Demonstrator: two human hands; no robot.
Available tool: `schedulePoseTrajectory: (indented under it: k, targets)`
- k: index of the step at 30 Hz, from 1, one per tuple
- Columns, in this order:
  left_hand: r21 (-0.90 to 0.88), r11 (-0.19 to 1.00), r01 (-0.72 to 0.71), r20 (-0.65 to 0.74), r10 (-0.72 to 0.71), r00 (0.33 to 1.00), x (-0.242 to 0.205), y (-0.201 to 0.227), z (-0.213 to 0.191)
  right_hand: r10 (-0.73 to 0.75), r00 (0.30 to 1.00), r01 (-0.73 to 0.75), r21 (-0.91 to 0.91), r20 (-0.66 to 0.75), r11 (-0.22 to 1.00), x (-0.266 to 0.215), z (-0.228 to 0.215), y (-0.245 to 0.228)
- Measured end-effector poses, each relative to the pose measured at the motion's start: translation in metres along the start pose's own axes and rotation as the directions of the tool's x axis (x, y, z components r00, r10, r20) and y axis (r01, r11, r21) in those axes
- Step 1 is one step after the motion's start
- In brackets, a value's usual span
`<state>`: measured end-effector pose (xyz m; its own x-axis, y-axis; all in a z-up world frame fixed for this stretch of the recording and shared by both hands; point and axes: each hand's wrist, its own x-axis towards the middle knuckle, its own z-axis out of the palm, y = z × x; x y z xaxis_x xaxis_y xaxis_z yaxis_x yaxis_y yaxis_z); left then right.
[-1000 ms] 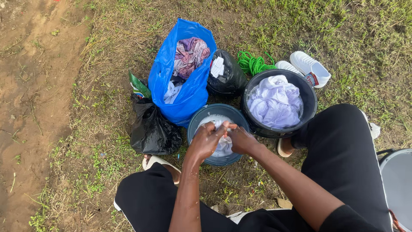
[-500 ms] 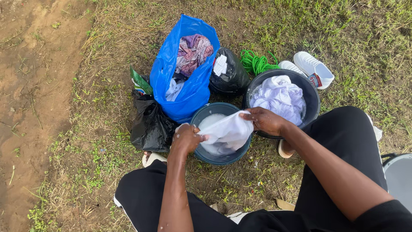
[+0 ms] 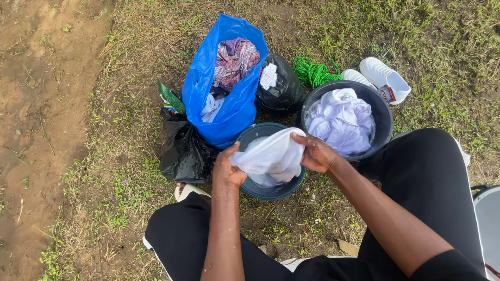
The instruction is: The person washes white fabric by hand in a bucket of soapy water, wrings it out, and then takes out and opens white clothing from a bag.
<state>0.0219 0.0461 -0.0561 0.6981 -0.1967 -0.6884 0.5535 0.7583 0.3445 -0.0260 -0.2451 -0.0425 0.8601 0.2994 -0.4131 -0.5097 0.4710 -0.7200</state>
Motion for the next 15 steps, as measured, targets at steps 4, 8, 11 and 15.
schedulePoseTrajectory:
  k: [4,8,11,15]
  targets:
    - [-0.011,1.0,0.0,-0.078,0.0,0.997,0.049,-0.077,0.003,-0.309,0.866,0.259,-0.175,-0.394,0.95,0.011,0.102,0.001]
    - [0.217,0.976,-0.035,-0.105,0.059,0.993,0.061,-0.094,-0.017,-0.521,0.844,0.396,-0.806,0.131,0.44,-0.042,0.153,0.026]
    - [0.318,0.948,-0.024,-0.092,0.056,0.994,0.055,-0.104,-0.02,-0.653,0.717,0.291,-0.956,0.243,-0.035,-0.038,0.156,0.037]
    - [0.375,0.927,-0.001,-0.053,0.022,0.998,0.051,-0.113,-0.006,-0.442,0.875,-0.033,-0.936,-0.196,0.35,-0.004,0.112,0.014]
